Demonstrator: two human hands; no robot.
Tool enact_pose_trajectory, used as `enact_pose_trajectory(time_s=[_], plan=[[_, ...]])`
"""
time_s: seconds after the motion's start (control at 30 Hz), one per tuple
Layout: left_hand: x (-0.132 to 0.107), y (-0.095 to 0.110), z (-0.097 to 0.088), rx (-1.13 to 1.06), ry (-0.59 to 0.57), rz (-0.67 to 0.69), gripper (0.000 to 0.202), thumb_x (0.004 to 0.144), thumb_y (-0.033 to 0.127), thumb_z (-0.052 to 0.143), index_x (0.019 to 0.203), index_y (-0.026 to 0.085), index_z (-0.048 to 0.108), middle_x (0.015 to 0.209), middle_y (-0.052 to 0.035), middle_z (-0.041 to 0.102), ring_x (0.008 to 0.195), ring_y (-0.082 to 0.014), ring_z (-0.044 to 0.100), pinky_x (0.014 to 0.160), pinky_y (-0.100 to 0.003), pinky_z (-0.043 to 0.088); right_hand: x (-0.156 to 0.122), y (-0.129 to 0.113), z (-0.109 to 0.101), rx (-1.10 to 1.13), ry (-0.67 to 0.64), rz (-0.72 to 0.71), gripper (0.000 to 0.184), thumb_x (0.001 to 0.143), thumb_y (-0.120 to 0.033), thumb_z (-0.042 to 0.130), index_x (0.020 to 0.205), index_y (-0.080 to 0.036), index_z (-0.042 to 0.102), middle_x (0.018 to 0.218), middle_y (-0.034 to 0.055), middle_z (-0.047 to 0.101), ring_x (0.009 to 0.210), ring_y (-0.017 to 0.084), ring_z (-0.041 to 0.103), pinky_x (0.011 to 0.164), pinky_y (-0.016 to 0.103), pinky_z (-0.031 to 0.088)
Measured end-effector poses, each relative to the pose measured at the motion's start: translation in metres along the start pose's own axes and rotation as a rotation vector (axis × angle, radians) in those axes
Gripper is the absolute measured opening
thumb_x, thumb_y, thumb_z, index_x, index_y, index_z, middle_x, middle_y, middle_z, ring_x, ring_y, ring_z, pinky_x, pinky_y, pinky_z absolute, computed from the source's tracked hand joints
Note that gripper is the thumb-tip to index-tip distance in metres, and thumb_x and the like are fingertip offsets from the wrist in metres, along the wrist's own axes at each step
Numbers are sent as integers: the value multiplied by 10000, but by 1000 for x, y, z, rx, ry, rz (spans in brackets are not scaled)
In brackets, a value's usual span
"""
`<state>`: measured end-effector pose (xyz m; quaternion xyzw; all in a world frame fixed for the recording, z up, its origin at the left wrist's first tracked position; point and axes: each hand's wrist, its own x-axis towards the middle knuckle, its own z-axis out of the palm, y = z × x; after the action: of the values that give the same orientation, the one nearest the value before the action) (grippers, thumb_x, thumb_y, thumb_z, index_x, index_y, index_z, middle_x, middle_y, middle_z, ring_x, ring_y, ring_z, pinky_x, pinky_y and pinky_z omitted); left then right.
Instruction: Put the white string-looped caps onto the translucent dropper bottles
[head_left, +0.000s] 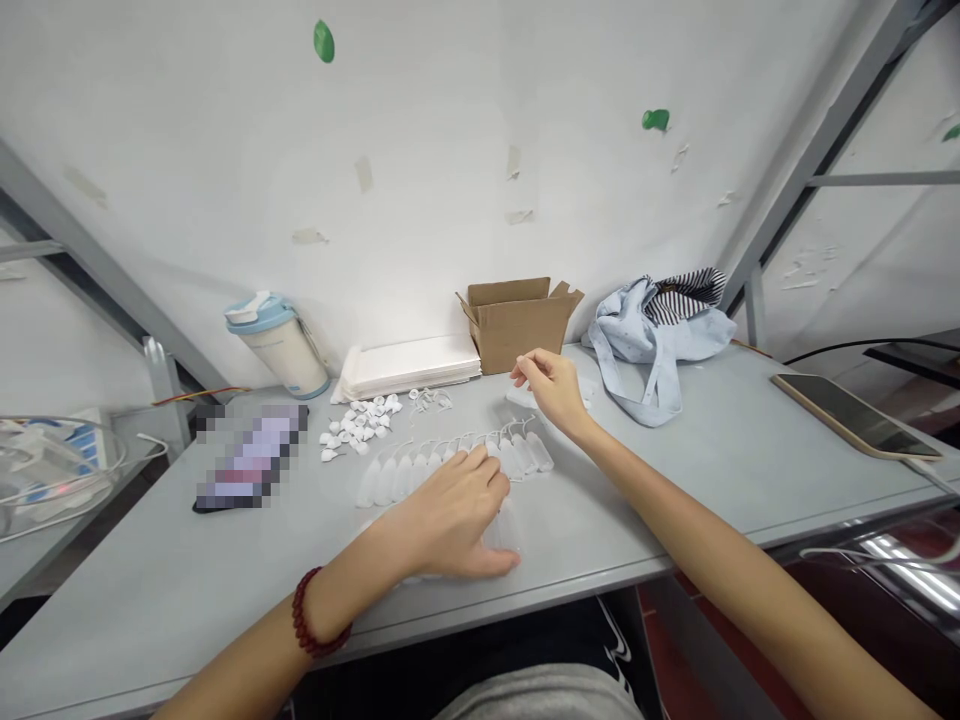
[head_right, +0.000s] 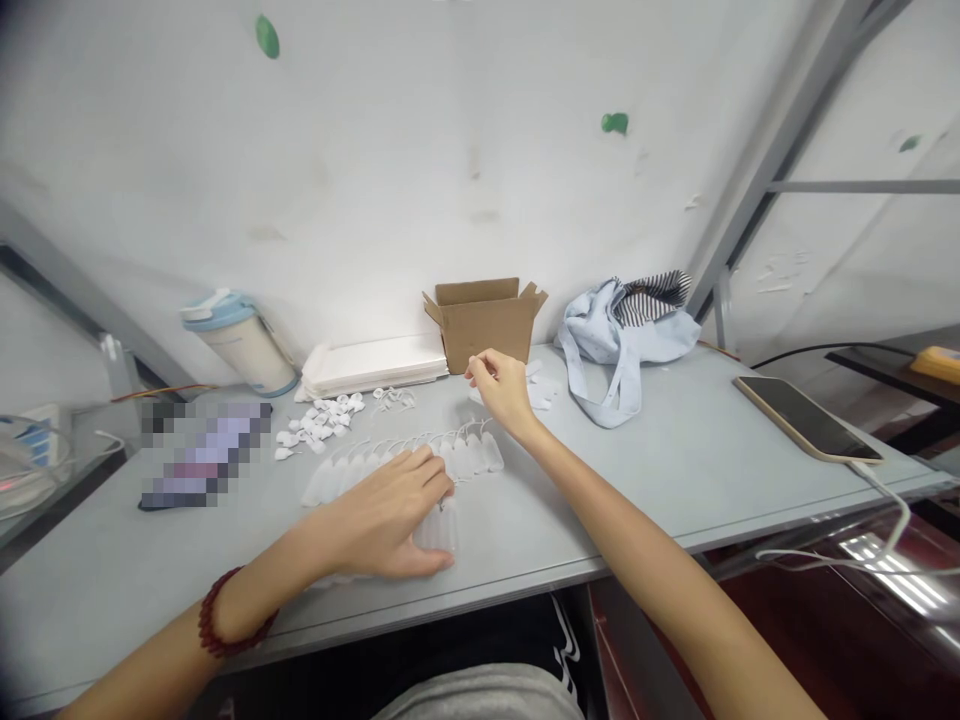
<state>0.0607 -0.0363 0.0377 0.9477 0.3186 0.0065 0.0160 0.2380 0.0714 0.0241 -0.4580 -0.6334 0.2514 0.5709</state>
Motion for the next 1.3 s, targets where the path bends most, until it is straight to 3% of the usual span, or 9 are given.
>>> enact_pose_trajectory(time_s=[0.2, 0.3, 0.43, 0.53, 0.7, 0.87, 1.1, 1.3], plan=[[-2, 0, -4, -32, 3, 18, 481, 762, 584, 597, 920, 130, 607, 886, -96, 567, 880, -263, 479, 760, -370, 417, 3, 5, 0, -75, -25, -9, 244, 816, -259, 495, 615, -165, 597, 601, 11, 624, 591, 141, 588, 603, 253, 415], [-2, -12, -13, -86, 39, -36, 491, 813, 598, 533, 959, 135, 606, 888, -86, 573, 883, -254, 486, 761, -368, 419, 7, 14, -1, -225, -75, -21, 204, 807, -236, 511, 637, -165, 599, 649, 29, 650, 652, 163, 601, 621, 262, 414], [-2, -55, -13, -71, 202, -229, 354, 929, 428, 392, 929, 143, 602, 899, -88, 590, 914, -253, 492, 784, -379, 422, 13, 29, -4, -432, -182, -72, 137, 788, -158, 525, 687, -166, 618, 732, 43, 678, 703, 167, 604, 648, 259, 415], [-5, -96, -1, 44, 282, -372, 298, 914, 234, 338, 869, 134, 615, 892, -110, 613, 903, -269, 501, 807, -409, 424, 16, 36, -8, -550, -279, -92, 106, 782, -124, 544, 733, -162, 630, 786, 45, 687, 709, 160, 604, 665, 255, 412], [-9, -134, 19, 25, 254, -459, 329, 801, 77, 348, 889, 129, 661, 916, -115, 663, 937, -284, 519, 833, -400, 444, 15, 36, -11, -686, -428, -99, 87, 793, -155, 602, 864, -146, 652, 917, 76, 681, 783, 172, 612, 691, 259, 412], [-8, -141, 30, 4, 239, -439, 370, 742, 45, 375, 902, 133, 697, 981, -116, 683, 965, -282, 529, 864, -399, 445, 13, 40, -10, -726, -522, -97, 147, 759, -141, 654, 905, -157, 662, 971, 90, 674, 847, 195, 622, 696, 257, 422], [-7, -144, 34, 16, 246, -392, 360, 708, 50, 410, 869, 156, 715, 956, -113, 688, 964, -287, 542, 886, -433, 446, 12, 53, -7, -661, -501, -125, 215, 693, -46, 656, 862, -178, 647, 902, 82, 690, 808, 212, 638, 689, 281, 451], [-7, -140, 31, 3, 340, -400, 410, 741, 59, 379, 1003, 110, 690, 1085, -122, 665, 1013, -285, 528, 930, -430, 450, 9, 55, -5, -598, -477, -144, 218, 714, -45, 631, 881, -186, 633, 886, 82, 695, 820, 214, 647, 698, 283, 465]])
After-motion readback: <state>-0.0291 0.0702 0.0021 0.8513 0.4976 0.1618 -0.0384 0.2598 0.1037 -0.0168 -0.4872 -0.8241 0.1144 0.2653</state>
